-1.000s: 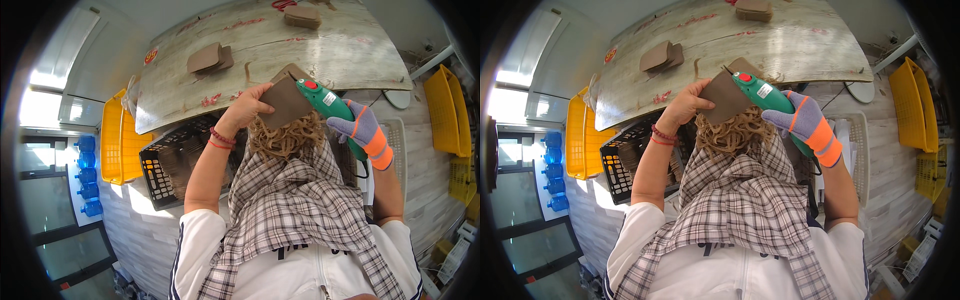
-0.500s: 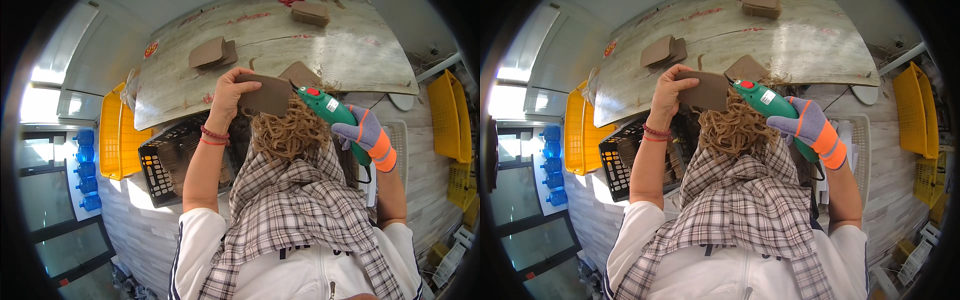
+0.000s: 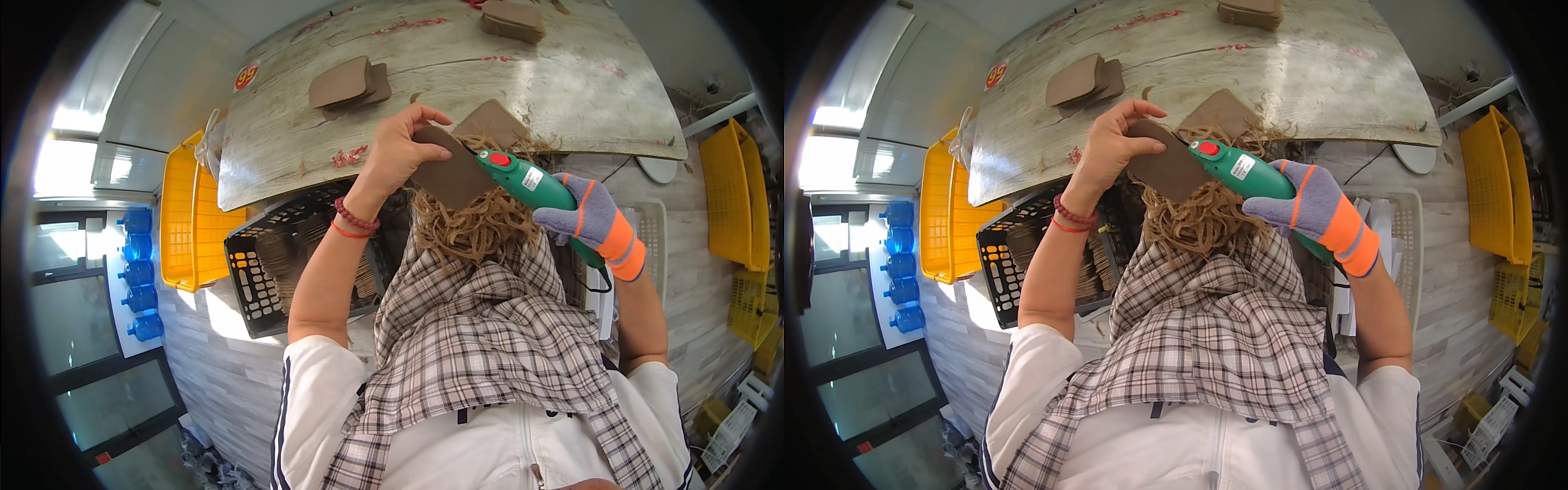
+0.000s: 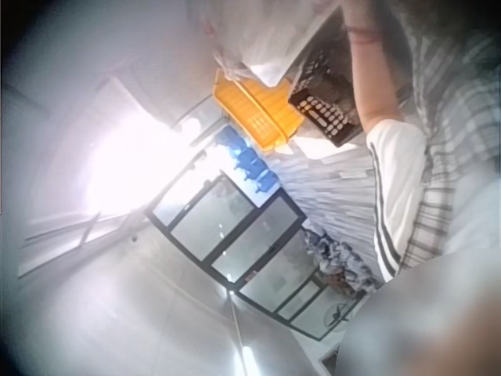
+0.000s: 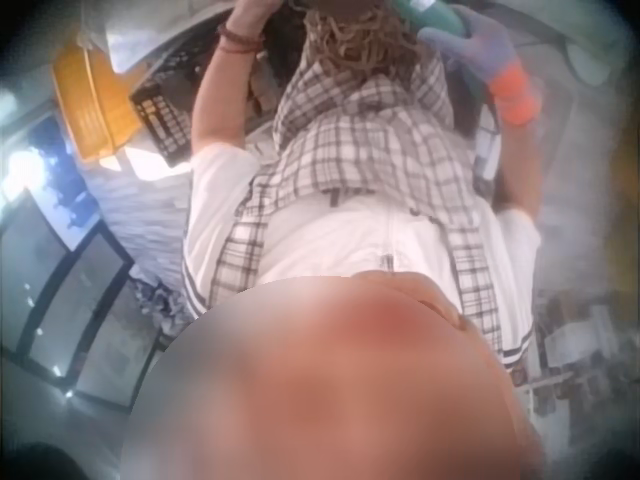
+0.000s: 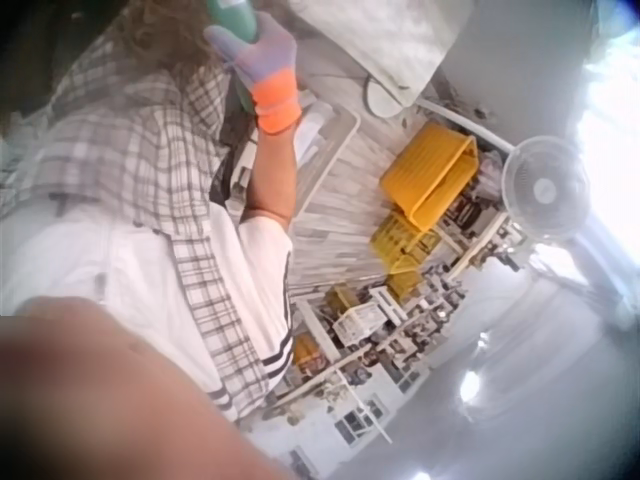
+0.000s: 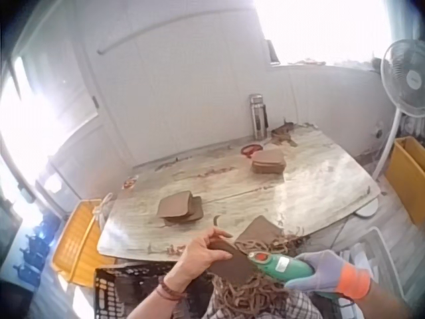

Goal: The person uses a green rotary tool to trim the edges of brown cardboard pieces. They hold each piece with the left hand and guide the tool with the right hand, then place the trimmed pieces into a black crate.

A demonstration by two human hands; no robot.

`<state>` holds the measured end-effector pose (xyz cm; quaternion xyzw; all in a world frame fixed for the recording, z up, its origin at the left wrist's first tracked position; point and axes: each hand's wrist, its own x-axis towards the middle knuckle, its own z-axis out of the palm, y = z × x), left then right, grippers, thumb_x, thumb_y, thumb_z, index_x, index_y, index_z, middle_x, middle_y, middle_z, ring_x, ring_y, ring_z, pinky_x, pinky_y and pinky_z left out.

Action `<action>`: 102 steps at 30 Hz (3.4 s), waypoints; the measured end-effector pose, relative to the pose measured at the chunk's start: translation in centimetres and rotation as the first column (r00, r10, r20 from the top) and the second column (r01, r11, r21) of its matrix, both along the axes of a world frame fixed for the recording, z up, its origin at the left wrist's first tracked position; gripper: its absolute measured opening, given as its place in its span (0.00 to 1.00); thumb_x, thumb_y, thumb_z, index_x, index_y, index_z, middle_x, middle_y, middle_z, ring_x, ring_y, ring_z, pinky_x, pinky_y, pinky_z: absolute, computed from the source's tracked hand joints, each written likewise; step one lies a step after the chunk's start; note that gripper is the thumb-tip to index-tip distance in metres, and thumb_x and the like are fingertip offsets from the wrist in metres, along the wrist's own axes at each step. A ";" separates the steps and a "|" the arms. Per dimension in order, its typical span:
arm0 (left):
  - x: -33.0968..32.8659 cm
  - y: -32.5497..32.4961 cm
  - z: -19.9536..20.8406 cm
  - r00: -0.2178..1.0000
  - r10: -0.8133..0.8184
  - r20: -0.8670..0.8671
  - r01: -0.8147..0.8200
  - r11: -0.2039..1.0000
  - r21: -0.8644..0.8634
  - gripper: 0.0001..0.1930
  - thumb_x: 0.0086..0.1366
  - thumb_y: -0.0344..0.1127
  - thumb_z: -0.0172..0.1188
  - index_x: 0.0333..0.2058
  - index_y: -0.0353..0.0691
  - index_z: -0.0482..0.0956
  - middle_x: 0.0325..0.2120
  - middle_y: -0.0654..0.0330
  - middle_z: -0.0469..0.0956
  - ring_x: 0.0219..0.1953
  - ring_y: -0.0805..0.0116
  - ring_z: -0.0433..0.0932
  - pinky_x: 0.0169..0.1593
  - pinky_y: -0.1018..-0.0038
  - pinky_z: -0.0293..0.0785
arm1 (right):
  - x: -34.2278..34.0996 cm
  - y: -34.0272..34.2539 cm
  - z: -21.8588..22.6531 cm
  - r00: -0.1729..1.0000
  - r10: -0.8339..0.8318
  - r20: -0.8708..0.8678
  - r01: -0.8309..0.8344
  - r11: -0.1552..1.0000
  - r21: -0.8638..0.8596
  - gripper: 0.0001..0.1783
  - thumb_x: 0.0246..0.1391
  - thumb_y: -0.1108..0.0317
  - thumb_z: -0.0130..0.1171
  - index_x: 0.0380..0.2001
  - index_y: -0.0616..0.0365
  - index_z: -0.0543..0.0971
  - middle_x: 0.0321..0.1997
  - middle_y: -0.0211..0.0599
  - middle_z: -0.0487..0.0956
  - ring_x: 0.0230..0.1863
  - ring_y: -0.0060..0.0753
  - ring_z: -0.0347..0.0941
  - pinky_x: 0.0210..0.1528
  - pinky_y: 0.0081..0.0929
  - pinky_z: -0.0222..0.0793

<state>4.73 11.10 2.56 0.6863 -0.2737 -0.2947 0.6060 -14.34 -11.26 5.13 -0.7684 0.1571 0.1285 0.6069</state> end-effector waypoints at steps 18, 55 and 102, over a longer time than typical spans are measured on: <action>13.3 6.2 -1.6 0.867 0.490 -0.085 -0.495 0.836 -0.236 0.26 0.52 0.20 0.63 0.52 0.38 0.71 0.38 0.58 0.75 0.40 0.70 0.75 0.43 0.74 0.74 | 0.0 -0.4 -2.4 0.975 -0.224 0.017 0.220 0.968 0.121 0.23 0.46 0.63 0.69 0.42 0.65 0.74 0.22 0.28 0.75 0.19 0.16 0.69 0.20 0.16 0.67; -4.0 -5.3 -1.2 0.792 0.158 -0.590 -0.579 0.505 -0.641 0.12 0.63 0.25 0.56 0.46 0.37 0.70 0.43 0.61 0.76 0.45 0.68 0.75 0.52 0.72 0.73 | -4.8 0.6 -2.0 0.905 -0.369 0.213 0.364 0.929 0.063 0.23 0.48 0.62 0.68 0.43 0.65 0.74 0.22 0.29 0.76 0.18 0.17 0.69 0.20 0.18 0.67; -3.1 0.9 -2.3 0.973 -0.061 -0.224 0.013 0.978 -0.210 0.21 0.52 0.15 0.56 0.47 0.34 0.75 0.39 0.63 0.78 0.41 0.75 0.75 0.47 0.77 0.72 | -5.3 -0.1 3.1 0.991 -0.120 0.063 0.123 0.991 -0.054 0.26 0.44 0.61 0.70 0.42 0.65 0.73 0.22 0.30 0.75 0.17 0.15 0.66 0.19 0.16 0.63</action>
